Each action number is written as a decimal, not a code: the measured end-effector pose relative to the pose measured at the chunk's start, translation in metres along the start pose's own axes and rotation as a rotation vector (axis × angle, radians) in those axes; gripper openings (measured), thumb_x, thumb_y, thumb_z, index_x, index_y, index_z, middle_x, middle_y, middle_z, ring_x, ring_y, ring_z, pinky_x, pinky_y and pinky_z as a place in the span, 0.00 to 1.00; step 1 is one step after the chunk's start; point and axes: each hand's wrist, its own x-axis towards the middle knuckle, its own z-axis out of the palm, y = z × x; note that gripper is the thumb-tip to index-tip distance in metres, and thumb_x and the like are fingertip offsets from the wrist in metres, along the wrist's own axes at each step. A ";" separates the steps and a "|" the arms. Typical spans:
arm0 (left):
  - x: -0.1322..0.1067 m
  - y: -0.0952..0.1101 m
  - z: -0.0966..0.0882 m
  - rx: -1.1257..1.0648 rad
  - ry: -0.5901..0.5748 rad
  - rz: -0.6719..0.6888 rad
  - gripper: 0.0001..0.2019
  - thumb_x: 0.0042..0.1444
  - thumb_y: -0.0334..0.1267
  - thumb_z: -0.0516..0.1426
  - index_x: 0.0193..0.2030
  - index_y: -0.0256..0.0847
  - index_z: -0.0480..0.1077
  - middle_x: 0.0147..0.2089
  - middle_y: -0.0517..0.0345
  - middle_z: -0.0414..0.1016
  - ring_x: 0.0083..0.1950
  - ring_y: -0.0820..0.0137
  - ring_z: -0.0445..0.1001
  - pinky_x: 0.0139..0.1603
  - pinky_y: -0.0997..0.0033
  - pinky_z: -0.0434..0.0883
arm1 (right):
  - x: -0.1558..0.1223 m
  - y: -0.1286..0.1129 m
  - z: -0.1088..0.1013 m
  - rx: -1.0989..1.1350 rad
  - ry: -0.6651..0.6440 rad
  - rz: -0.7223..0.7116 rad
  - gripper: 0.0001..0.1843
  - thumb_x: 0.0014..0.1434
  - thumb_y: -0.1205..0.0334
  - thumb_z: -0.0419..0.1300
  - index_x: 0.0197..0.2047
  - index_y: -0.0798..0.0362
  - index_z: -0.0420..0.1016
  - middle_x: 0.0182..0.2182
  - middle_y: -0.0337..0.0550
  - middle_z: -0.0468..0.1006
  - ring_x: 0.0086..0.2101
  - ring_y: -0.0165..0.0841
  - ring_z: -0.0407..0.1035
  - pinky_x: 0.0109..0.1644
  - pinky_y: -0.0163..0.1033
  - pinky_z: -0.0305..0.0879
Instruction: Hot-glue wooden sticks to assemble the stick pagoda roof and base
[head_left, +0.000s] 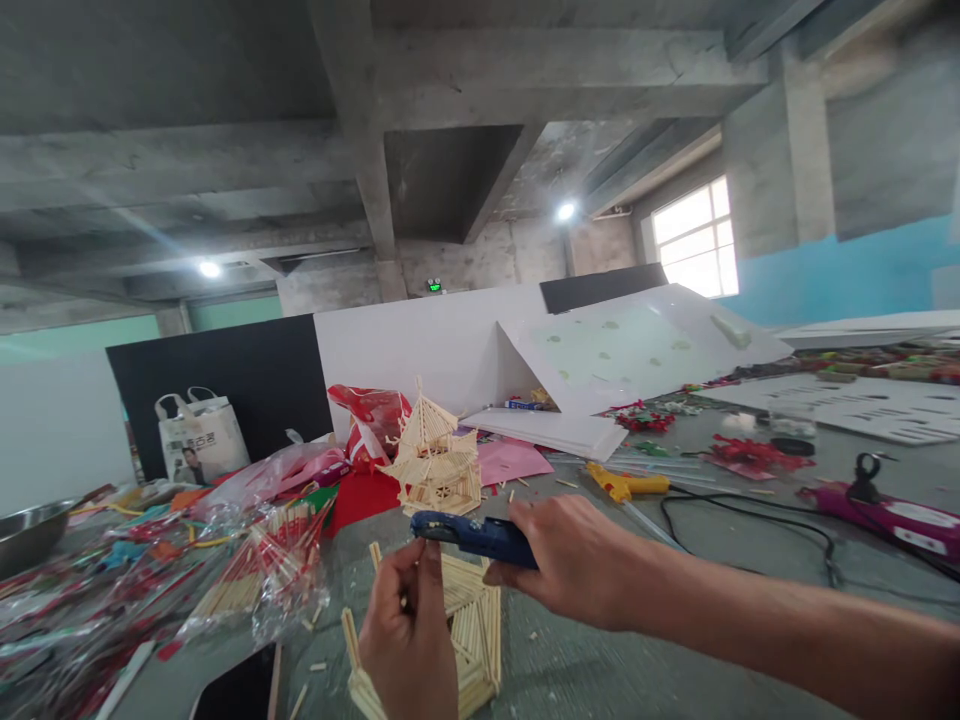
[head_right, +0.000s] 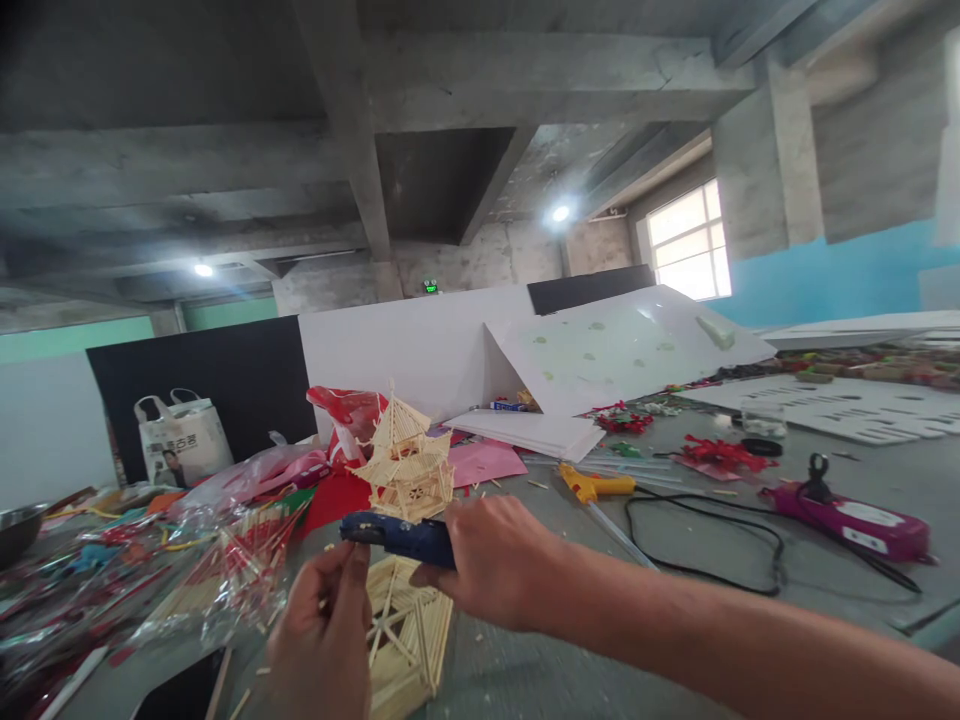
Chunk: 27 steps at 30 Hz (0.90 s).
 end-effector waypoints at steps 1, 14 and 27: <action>0.004 0.001 0.001 0.039 0.018 0.057 0.15 0.49 0.53 0.55 0.29 0.42 0.69 0.18 0.66 0.64 0.21 0.73 0.64 0.24 0.73 0.60 | 0.004 0.001 -0.001 -0.003 0.002 0.001 0.24 0.52 0.42 0.52 0.32 0.56 0.72 0.22 0.48 0.74 0.25 0.39 0.70 0.24 0.35 0.49; 0.081 0.013 0.045 0.312 -0.033 0.256 0.09 0.52 0.42 0.52 0.30 0.41 0.70 0.27 0.56 0.74 0.29 0.66 0.71 0.31 0.70 0.59 | 0.095 0.023 -0.018 -0.123 -0.056 -0.031 0.32 0.49 0.38 0.53 0.38 0.62 0.77 0.31 0.59 0.76 0.32 0.41 0.71 0.31 0.37 0.59; 0.092 0.006 0.039 0.171 -0.101 0.251 0.13 0.50 0.48 0.53 0.28 0.42 0.73 0.19 0.62 0.69 0.23 0.70 0.66 0.27 0.72 0.59 | 0.074 0.013 -0.028 -0.096 0.016 -0.068 0.29 0.54 0.43 0.50 0.38 0.62 0.75 0.31 0.57 0.76 0.31 0.40 0.71 0.30 0.37 0.57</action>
